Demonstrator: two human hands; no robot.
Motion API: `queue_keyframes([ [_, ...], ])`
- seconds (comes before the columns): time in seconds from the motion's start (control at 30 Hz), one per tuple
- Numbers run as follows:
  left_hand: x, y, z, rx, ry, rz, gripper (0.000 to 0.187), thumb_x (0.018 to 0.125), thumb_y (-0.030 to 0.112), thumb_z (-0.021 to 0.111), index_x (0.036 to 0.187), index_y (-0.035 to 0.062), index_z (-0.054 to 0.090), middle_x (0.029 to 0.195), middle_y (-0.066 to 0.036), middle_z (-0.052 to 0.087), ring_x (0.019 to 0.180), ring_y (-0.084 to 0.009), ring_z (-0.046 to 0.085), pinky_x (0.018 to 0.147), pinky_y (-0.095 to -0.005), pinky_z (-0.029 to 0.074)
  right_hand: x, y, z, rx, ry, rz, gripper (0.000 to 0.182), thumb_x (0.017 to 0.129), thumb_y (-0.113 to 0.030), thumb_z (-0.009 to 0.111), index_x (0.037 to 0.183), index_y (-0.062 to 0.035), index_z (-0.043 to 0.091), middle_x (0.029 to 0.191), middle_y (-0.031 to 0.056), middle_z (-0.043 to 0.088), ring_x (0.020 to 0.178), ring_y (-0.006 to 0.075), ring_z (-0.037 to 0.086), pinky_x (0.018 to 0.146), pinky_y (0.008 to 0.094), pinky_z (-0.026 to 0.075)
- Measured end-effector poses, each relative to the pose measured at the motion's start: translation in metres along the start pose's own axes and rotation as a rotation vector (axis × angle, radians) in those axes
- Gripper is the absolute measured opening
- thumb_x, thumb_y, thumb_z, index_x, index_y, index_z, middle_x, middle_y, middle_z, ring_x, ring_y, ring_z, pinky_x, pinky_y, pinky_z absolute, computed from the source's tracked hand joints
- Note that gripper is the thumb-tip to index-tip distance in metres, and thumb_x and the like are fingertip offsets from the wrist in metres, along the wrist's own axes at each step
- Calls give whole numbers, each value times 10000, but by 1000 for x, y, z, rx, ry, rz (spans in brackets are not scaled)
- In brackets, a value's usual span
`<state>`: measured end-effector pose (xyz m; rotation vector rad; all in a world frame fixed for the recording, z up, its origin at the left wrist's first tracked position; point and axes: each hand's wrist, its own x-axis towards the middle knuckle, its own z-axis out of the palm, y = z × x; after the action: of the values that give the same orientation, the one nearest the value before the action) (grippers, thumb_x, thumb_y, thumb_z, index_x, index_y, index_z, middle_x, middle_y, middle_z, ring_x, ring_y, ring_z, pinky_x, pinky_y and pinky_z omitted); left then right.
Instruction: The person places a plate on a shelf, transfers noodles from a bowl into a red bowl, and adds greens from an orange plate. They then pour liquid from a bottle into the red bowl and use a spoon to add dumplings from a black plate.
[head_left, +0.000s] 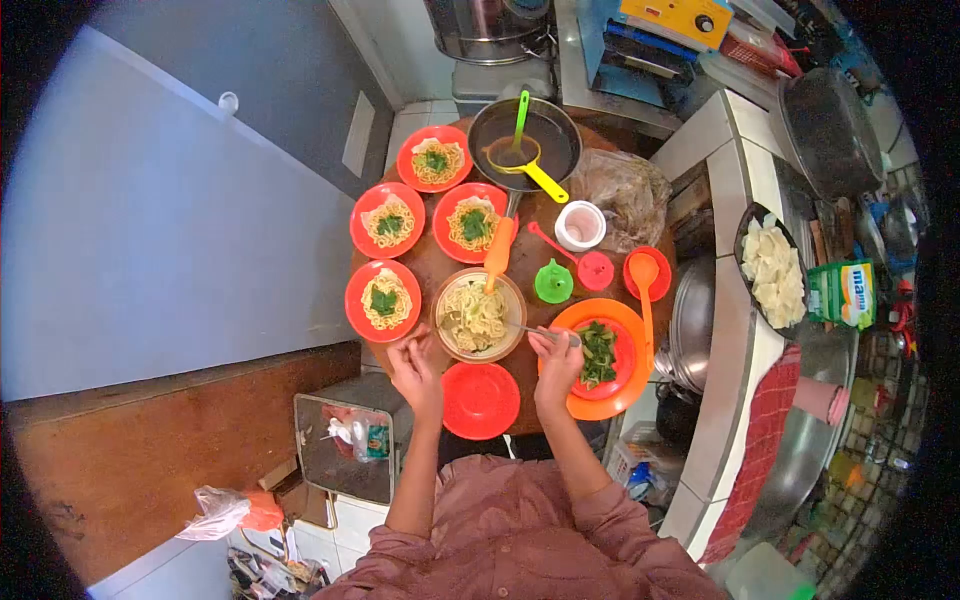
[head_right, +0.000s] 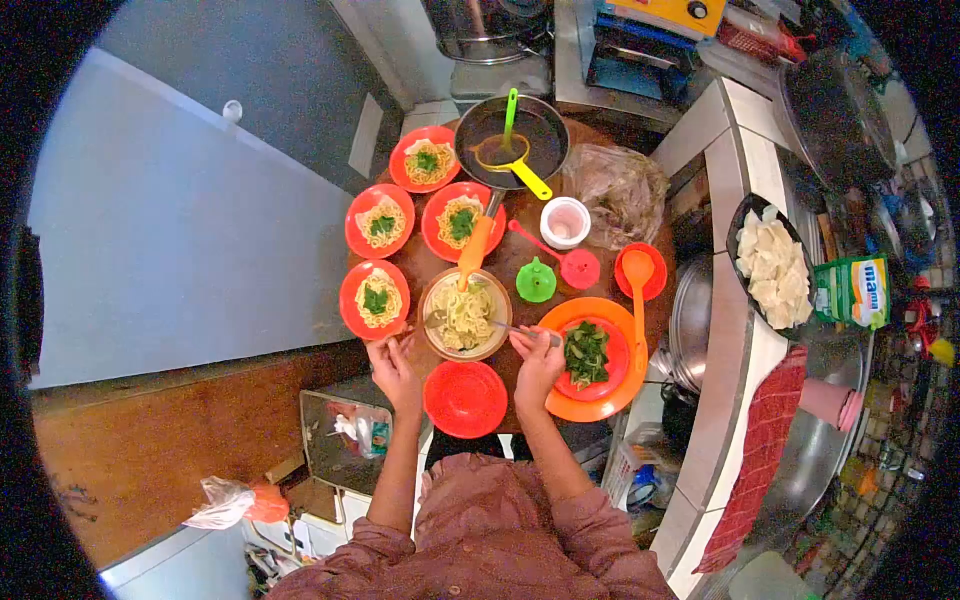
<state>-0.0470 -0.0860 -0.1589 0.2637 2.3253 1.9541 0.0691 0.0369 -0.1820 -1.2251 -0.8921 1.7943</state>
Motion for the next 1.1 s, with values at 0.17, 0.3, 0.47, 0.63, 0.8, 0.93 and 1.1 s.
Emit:
queue_keyframes([
  [0.17,-4,4,0,162,-35,-18,120,911,64,387,999,-12,416,990,-136,580,905,-194,589,789,-298,496,-4,8,4,33,-25,-2,229,938,-181,348,954,36,421,961,236,552,829,277,611,753,323,512],
  [0.3,-5,0,2,60,-54,-26,89,903,32,388,931,-52,395,1006,-195,570,918,-228,592,798,-323,497,-7,4,3,34,-57,-17,235,938,-187,352,952,37,421,972,237,552,834,277,610,757,322,508],
  [0.47,-12,15,4,-114,-37,-32,92,908,33,373,939,-54,383,1060,-210,546,949,-262,579,824,-353,489,-15,-10,0,66,-87,-25,235,941,-187,343,962,34,420,985,233,551,841,282,610,762,324,507],
  [0.63,-16,12,2,-109,17,7,96,916,51,367,951,-37,378,1068,-201,528,980,-263,561,842,-362,481,-15,-15,-2,27,-110,-110,226,941,-165,330,970,40,422,997,224,548,862,288,607,770,336,507],
  [0.8,-12,6,2,-86,28,33,102,919,67,375,960,-26,372,1061,-190,522,991,-261,552,843,-363,482,-6,-9,1,-142,-159,-277,222,933,-116,334,985,55,466,1015,191,559,880,266,606,766,339,504],
  [0.93,-11,4,3,-28,-22,14,124,910,33,370,982,-61,404,1085,-199,524,1013,-233,539,883,-356,455,-2,-3,-2,-611,-317,-597,175,899,-51,391,970,58,508,1012,190,572,883,267,607,803,336,489],
  [1.1,-14,13,6,185,-57,138,120,896,15,386,996,-45,416,1003,-205,567,932,-254,584,827,-366,486,-5,4,-3,-879,-408,-879,176,862,-18,434,974,41,555,970,187,590,877,307,601,778,341,483],
])
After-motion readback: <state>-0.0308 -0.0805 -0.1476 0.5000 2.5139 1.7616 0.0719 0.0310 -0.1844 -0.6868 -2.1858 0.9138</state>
